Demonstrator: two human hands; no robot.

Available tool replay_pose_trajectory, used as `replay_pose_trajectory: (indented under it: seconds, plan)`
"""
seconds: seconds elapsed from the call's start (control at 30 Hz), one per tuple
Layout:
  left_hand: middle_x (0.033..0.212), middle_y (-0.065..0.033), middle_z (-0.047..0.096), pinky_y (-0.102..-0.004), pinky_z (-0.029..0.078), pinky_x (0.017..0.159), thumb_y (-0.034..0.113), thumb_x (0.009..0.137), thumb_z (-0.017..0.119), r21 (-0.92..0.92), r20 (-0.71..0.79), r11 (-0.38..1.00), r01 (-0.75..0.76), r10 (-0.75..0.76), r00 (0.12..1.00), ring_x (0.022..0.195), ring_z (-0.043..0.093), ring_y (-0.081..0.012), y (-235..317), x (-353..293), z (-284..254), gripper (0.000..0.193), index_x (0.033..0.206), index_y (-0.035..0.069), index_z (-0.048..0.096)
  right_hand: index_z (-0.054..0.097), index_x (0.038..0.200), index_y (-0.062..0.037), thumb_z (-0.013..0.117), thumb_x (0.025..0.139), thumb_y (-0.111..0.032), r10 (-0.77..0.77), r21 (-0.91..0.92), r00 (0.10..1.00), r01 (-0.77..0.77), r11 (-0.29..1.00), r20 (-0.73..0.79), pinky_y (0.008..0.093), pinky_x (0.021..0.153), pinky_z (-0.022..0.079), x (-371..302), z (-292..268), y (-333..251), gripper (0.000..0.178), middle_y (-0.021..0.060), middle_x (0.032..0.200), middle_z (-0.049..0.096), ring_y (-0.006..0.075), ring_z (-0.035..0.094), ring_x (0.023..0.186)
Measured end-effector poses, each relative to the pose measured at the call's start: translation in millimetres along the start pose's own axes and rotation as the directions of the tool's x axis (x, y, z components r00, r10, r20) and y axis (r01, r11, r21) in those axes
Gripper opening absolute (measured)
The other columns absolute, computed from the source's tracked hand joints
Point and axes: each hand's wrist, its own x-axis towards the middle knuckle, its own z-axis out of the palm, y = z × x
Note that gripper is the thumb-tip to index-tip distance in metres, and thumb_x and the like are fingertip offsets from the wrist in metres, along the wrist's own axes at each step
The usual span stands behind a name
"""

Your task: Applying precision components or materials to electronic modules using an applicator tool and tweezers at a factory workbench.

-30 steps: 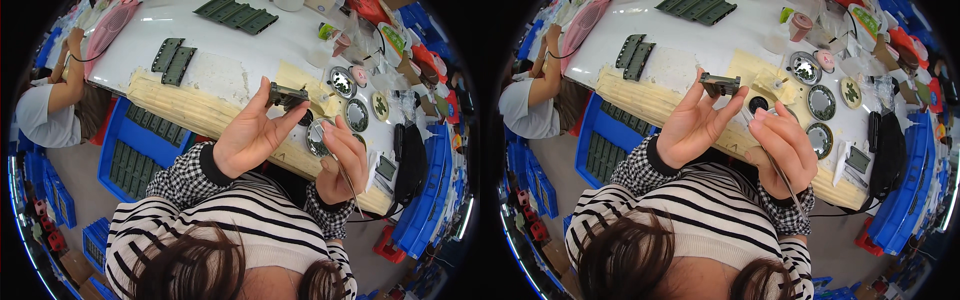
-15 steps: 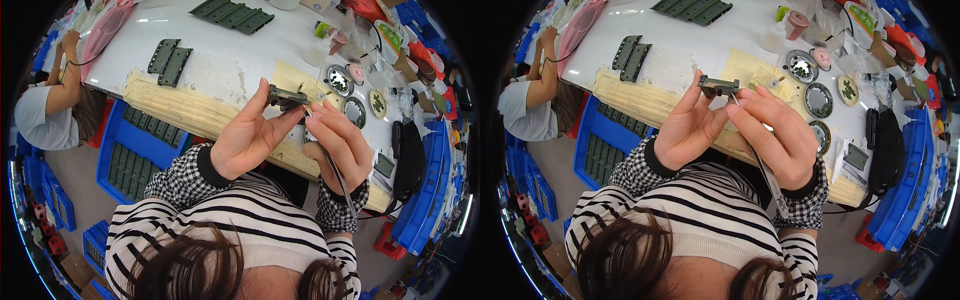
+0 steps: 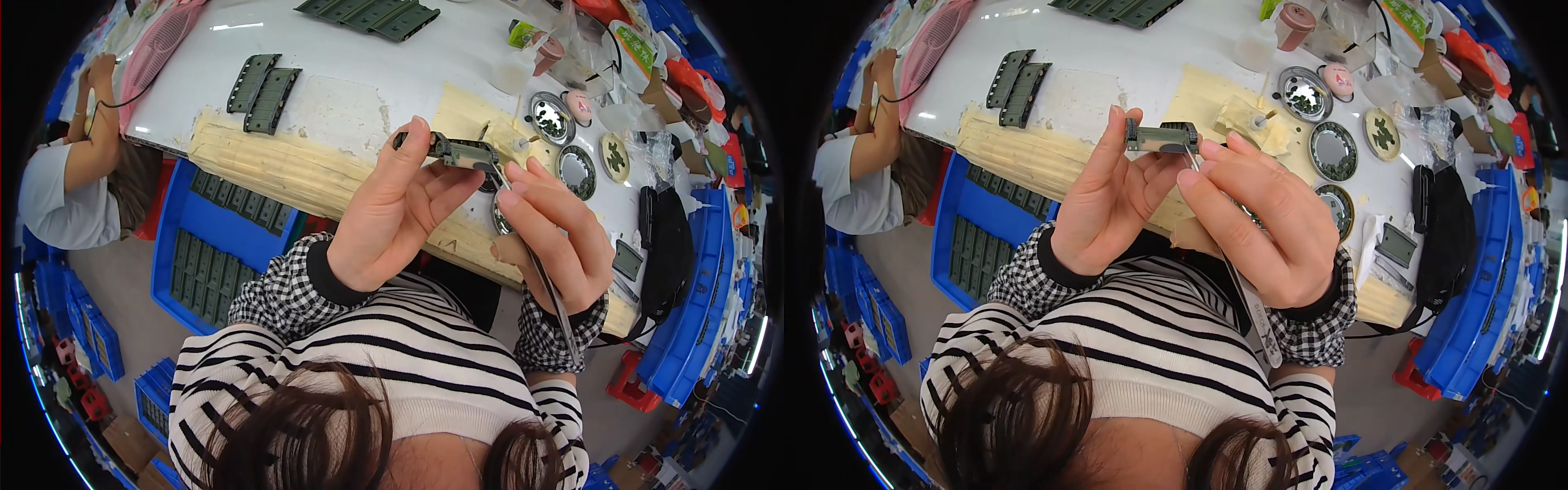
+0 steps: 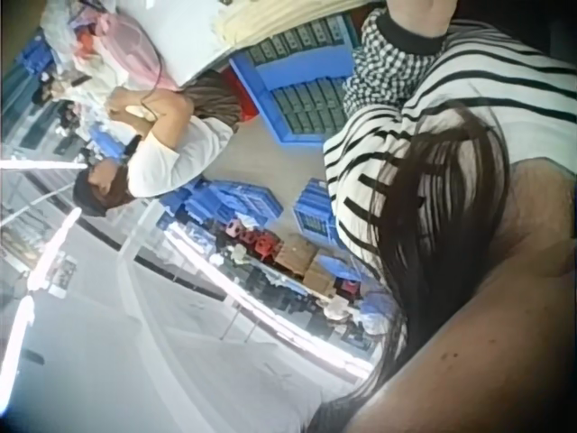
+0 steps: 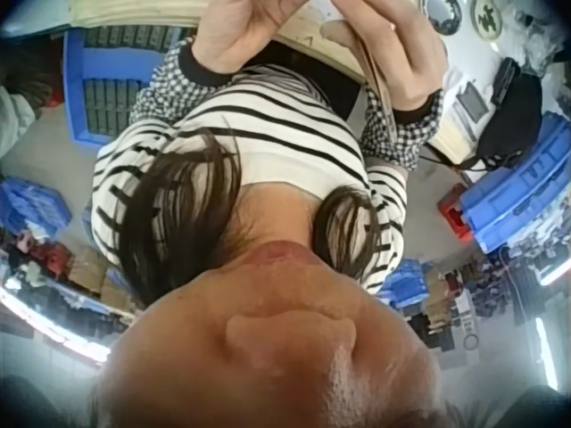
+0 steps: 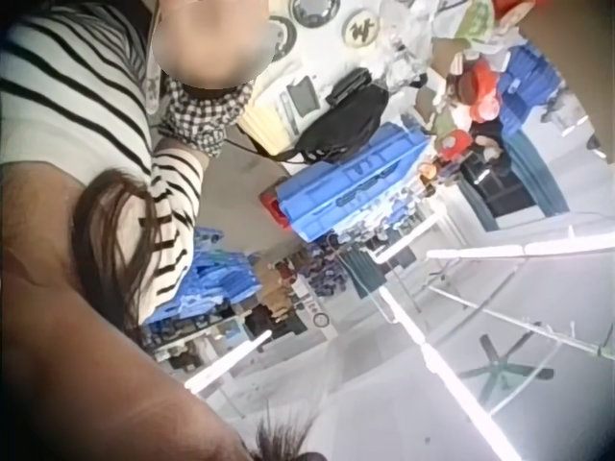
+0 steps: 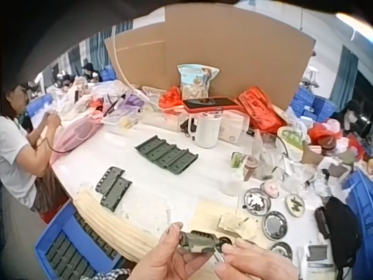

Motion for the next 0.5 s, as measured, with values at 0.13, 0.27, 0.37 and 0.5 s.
replay_pose_trajectory:
  seconds: [0.13, 0.27, 0.37, 0.5]
  plan:
    - [0.118, -0.0141, 0.056, -0.0307, 0.05, 0.096, 0.039, 0.099, 0.048, 0.008, 0.004, 1.0, -0.001, 0.001, 1.0, 0.109, 0.058, -0.0207, 0.2, -1.0, 0.3, 0.03, 0.117, 0.015, 0.049, 0.07, 0.1, 0.001, 0.066, 0.075, -0.006, -0.014, -0.001, 1.0, 0.014, 1.0, 0.019, 0.0439, 0.088, 0.055, -2.5, 0.2, 2.5, 0.027, 0.0134, 0.098, 0.064, 0.0309, 0.067, 0.096]
    - [0.117, -0.0134, 0.057, -0.0304, 0.051, 0.096, 0.039, 0.1, 0.047, 0.011, 0.009, 1.0, -0.007, 0.007, 1.0, 0.109, 0.059, -0.0202, -0.4, -0.9, -0.2, 0.03, 0.117, 0.015, 0.049, 0.069, 0.1, 0.0023, 0.066, 0.075, -0.006, -0.003, 0.006, 1.0, 0.003, 1.0, 0.014, 0.044, 0.088, 0.055, -2.4, 1.5, 0.5, 0.026, 0.0138, 0.099, 0.064, 0.0309, 0.066, 0.097]
    - [0.118, -0.008, 0.056, -0.0336, 0.048, 0.099, 0.038, 0.097, 0.054, -0.019, 0.032, 1.0, 0.01, -0.01, 0.999, 0.109, 0.057, -0.0177, 0.0, -0.8, -2.1, 0.04, 0.122, 0.008, 0.044, 0.069, 0.099, 0.0035, 0.065, 0.075, -0.005, 0.002, -0.004, 1.0, -0.002, 1.0, 0.015, 0.044, 0.088, 0.055, -1.8, 1.7, -1.6, 0.026, 0.0142, 0.098, 0.064, 0.0312, 0.066, 0.097]
    - [0.118, -0.0128, 0.054, -0.0301, 0.051, 0.096, 0.038, 0.1, 0.047, -0.024, 0.028, 1.0, 0.016, -0.015, 0.999, 0.11, 0.056, -0.0201, -1.0, -1.4, -1.4, 0.029, 0.116, 0.013, 0.05, 0.069, 0.099, 0.0045, 0.066, 0.075, -0.004, -0.021, -0.034, 1.0, 0.021, 0.999, 0.011, 0.044, 0.088, 0.055, -2.2, 4.7, -1.7, 0.026, 0.0144, 0.097, 0.063, 0.0315, 0.066, 0.096]
